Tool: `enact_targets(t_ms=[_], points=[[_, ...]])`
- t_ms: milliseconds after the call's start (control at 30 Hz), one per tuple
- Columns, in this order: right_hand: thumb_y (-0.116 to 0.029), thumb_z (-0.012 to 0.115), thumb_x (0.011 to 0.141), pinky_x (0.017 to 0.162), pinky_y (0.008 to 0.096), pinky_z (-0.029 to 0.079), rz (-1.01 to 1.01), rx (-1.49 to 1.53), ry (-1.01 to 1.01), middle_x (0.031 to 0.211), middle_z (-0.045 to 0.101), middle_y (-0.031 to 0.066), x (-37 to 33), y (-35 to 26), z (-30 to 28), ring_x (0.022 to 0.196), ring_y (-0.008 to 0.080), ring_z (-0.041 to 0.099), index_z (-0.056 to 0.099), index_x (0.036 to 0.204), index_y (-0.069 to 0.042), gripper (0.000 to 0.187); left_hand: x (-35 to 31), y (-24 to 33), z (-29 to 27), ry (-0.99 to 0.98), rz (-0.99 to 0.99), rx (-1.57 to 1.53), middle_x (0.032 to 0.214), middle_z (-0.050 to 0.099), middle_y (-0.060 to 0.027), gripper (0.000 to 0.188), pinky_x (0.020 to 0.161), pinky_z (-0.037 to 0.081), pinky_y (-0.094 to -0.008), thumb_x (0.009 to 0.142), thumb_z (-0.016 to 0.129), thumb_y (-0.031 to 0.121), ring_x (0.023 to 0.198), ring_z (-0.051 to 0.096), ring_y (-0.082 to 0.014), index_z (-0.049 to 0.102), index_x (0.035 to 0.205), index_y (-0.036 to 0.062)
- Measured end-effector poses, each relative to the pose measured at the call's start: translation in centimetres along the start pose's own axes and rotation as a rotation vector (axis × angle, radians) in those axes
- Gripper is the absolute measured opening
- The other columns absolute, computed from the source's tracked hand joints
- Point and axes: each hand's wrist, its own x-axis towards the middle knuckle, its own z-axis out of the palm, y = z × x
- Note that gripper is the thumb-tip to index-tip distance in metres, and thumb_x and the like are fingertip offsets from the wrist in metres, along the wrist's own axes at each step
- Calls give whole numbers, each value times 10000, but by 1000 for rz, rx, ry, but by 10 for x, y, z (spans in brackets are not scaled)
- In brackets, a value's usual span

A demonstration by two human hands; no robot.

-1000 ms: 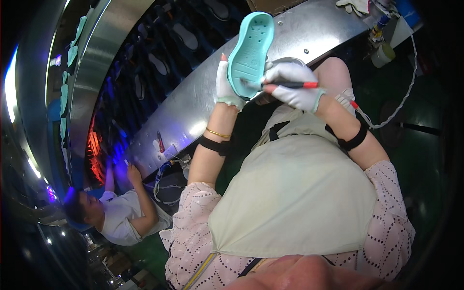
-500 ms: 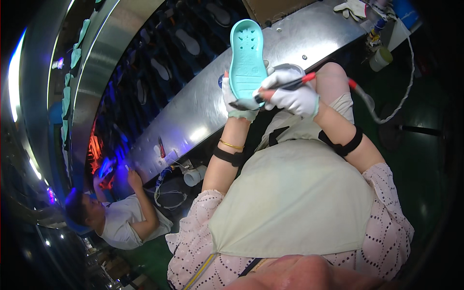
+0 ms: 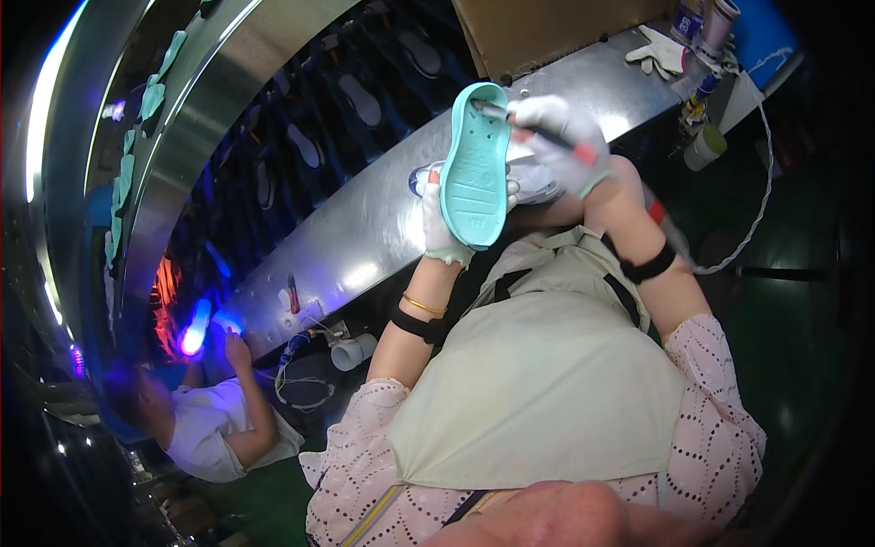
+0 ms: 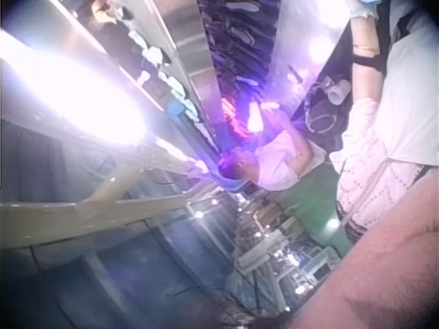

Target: Applying a liquid coating to the bottom of shoe soles using a brush.

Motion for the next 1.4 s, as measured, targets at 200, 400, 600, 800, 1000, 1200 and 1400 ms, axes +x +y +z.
enact_targets(t_ms=[200,400,600,800,1000,1200,1400], points=[[57,680,711,749,293,522,227,248,-231,944,669,105,-47,-38,16,846,213,651,649,898,-50,218,-6,13,0,-53,109,-51,1235,541,-211,734,905,501,-459,918,296,600,1051,591,-365,401,1343,12],[3,691,726,771,317,523,77,14,-44,1012,660,129,-15,-26,-4,898,263,650,658,899,-54,184,-11,23,9,143,175,320,1140,609,-165,718,886,497,-375,952,242,588,1000,621,-263,444,1312,0],[-17,714,691,749,321,533,-19,-41,-253,972,682,118,-15,-46,-8,865,265,668,664,869,-72,193,-12,65,27,292,230,534,1158,603,-219,817,908,487,-388,909,238,668,1025,620,-299,422,1342,0],[105,694,712,769,280,494,230,143,-48,902,653,95,-24,-52,-24,830,194,633,645,879,-18,214,-5,164,88,-114,430,644,1182,571,-257,954,858,545,-383,822,335,758,949,655,-304,366,1361,-28],[95,697,732,794,270,484,265,161,-52,903,658,72,-32,-53,-19,854,156,625,652,881,-18,193,65,319,133,-387,302,309,1384,335,-311,688,1024,400,-557,979,219,487,1251,378,-490,212,1406,-53],[112,706,704,815,279,485,268,121,-114,911,653,76,-41,-41,-20,866,174,629,639,869,-33,230,105,390,90,1093,514,2088,1254,535,-154,403,991,401,-472,910,431,276,1165,515,-326,460,1258,75],[115,700,687,850,305,474,317,161,-38,946,635,101,-54,-10,-28,913,200,609,623,907,-36,278,20,440,47,1897,200,2561,1337,501,-45,531,1011,318,-473,801,594,253,1294,407,-251,468,1315,219]])
